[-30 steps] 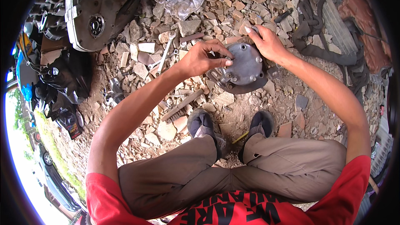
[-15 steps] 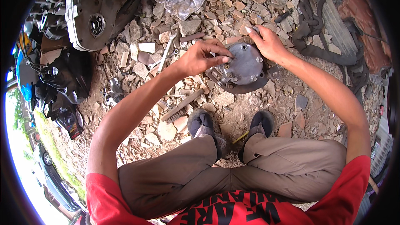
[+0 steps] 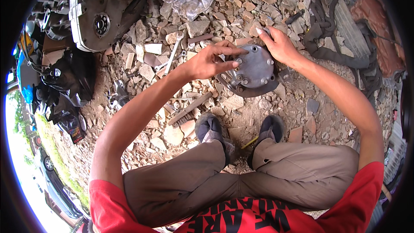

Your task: The person sits on the ground and uses a wrench to tighten bolts on a circular mechanical part. They rotate the part and adjust the tool to work on different bolts.

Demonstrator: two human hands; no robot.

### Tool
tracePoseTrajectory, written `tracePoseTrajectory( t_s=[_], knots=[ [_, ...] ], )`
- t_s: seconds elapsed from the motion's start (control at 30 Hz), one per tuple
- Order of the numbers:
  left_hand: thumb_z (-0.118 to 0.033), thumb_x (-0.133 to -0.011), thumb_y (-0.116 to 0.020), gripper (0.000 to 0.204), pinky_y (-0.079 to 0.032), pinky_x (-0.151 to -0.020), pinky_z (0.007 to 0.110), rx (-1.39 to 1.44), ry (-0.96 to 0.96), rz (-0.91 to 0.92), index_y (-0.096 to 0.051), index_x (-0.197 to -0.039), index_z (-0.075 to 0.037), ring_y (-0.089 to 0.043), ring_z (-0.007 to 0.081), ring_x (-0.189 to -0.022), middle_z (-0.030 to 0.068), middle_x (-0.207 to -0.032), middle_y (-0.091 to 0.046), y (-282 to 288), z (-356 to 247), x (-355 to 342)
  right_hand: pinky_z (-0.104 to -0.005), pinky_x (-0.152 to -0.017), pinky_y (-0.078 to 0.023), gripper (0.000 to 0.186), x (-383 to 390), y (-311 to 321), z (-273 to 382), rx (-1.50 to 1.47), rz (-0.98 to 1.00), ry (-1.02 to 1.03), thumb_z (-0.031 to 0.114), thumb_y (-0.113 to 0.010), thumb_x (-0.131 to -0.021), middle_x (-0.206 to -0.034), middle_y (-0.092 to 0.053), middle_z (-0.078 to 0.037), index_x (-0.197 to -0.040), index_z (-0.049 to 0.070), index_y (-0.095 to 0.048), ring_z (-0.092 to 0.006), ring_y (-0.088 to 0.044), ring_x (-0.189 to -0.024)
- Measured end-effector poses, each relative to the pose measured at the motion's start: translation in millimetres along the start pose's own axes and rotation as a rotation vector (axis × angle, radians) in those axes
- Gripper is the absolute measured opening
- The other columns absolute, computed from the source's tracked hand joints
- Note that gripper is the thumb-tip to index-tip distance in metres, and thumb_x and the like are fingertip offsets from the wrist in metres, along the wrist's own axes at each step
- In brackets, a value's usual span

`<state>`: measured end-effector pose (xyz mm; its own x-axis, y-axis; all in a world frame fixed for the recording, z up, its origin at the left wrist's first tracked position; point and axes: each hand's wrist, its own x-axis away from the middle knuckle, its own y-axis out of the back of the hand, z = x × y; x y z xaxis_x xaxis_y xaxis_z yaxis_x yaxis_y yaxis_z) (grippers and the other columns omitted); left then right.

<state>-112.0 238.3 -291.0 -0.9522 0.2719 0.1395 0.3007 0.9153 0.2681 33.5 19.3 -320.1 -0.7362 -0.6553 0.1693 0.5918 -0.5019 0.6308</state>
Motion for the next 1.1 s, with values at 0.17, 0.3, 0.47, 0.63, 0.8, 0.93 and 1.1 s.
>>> tracePoseTrajectory(
  t_s=[0.17,0.3,0.47,0.63,0.8,0.93,1.1],
  knots=[
    [-0.023,-0.087,-0.073,0.029,-0.048,-0.089,0.034,-0.003,0.076,0.038,-0.068,-0.109,-0.004,-0.058,0.0169,-0.101,0.0061,-0.108,-0.061,3,-1,-3,-0.0446,-0.080,-0.048,0.051,1,-2,-6,-0.033,-0.037,0.036,0.046,-0.051,-0.098,-0.094,-0.066,-0.026,-0.106,-0.004,-0.060,-0.0387,-0.065,-0.093],
    [-0.024,-0.089,-0.070,0.025,-0.049,-0.083,0.032,0.016,0.076,-0.016,-0.069,-0.107,-0.006,-0.059,0.0165,-0.096,0.0064,-0.105,-0.060,1,2,1,-0.0445,-0.080,-0.048,0.052,-2,-2,-3,-0.006,-0.010,0.010,0.046,-0.051,-0.098,-0.094,-0.066,-0.026,-0.106,-0.004,-0.060,-0.0387,-0.065,-0.092],
    [-0.024,-0.088,-0.072,0.026,-0.050,-0.079,0.032,-0.078,-0.024,-0.013,-0.069,-0.108,-0.007,-0.060,0.0162,-0.091,0.0051,-0.103,-0.060,-3,0,1,-0.0440,-0.079,-0.048,0.052,-1,-3,-7,-0.008,-0.031,0.047,0.046,-0.051,-0.098,-0.093,-0.066,-0.026,-0.106,-0.005,-0.060,-0.0385,-0.065,-0.091],
    [-0.025,-0.088,-0.071,0.029,-0.049,-0.079,0.034,-0.100,0.024,0.037,-0.069,-0.110,-0.006,-0.059,0.0169,-0.092,0.0060,-0.103,-0.060,1,0,-3,-0.0436,-0.080,-0.048,0.051,1,0,0,-0.003,-0.013,0.011,0.045,-0.051,-0.098,-0.094,-0.066,-0.025,-0.109,-0.004,-0.060,-0.0385,-0.065,-0.093],
    [-0.025,-0.090,-0.069,0.027,-0.048,-0.083,0.033,0.015,0.036,0.058,-0.070,-0.108,-0.005,-0.059,0.0171,-0.095,0.0072,-0.106,-0.061,3,-1,-4,-0.0433,-0.080,-0.048,0.050,1,-1,-1,-0.020,-0.032,0.037,0.044,-0.051,-0.098,-0.095,-0.066,-0.025,-0.110,-0.003,-0.060,-0.0384,-0.065,-0.093],
    [-0.027,-0.091,-0.068,0.027,-0.046,-0.087,0.034,0.030,0.052,0.071,-0.071,-0.106,-0.004,-0.059,0.0174,-0.097,0.0077,-0.103,-0.063,2,-1,-5,-0.0429,-0.080,-0.048,0.049,0,-1,-1,-0.016,-0.020,0.021,0.044,-0.051,-0.098,-0.096,-0.066,-0.025,-0.110,-0.003,-0.060,-0.0379,-0.065,-0.094],
    [-0.028,-0.088,-0.072,0.027,-0.045,-0.087,0.033,-0.105,0.019,0.067,-0.072,-0.104,-0.007,-0.058,0.0164,-0.096,0.0044,-0.094,-0.065,7,-3,-11,-0.0369,-0.069,-0.045,0.048,0,-6,-7,-0.031,-0.090,0.081,0.044,-0.049,-0.100,-0.073,-0.056,-0.013,-0.090,-0.003,-0.055,-0.0207,-0.052,-0.070]
  ],
)
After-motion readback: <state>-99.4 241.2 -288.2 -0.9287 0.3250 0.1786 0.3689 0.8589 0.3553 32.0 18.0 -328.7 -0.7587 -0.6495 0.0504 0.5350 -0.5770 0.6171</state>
